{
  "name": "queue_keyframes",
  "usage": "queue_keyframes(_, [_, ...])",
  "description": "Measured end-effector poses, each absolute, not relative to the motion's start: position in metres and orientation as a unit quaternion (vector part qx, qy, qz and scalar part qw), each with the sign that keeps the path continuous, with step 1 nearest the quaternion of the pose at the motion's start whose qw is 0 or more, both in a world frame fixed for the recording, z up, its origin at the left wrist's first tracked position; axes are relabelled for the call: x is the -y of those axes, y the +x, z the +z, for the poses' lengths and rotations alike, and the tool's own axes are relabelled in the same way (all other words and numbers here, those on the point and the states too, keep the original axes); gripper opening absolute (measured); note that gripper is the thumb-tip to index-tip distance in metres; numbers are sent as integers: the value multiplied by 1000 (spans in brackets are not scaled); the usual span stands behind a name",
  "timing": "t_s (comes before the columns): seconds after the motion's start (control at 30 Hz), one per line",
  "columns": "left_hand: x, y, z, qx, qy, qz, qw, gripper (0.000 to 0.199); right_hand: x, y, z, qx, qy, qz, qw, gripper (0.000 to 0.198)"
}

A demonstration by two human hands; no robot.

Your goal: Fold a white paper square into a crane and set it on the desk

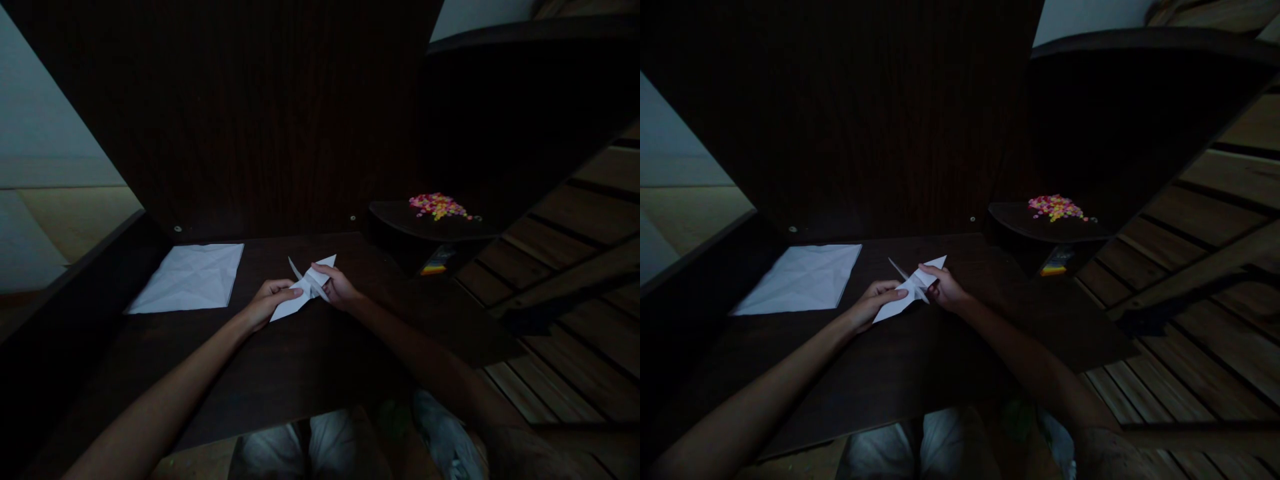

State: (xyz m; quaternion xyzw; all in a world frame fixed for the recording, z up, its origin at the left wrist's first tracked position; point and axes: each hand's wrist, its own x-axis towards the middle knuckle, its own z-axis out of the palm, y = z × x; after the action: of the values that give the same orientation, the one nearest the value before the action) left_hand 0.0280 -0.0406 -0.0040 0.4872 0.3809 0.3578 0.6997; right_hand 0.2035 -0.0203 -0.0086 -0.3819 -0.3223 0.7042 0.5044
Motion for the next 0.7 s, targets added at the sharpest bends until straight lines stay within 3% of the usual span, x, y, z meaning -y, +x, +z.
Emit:
queue_keyframes(0.27, [39, 29, -6, -406, 485, 375, 677, 33, 24, 201, -5, 358, -427, 619, 553, 33])
queue_keyframes(0.6, [37, 28, -4, -433, 476, 328, 691, 22, 23, 203, -9, 453, -427, 552, 555, 35])
queue_keyframes(0.7, [37, 29, -2, -425, 466, 314, 710, 28, 22, 203, -9, 464, -447, 524, 557, 35])
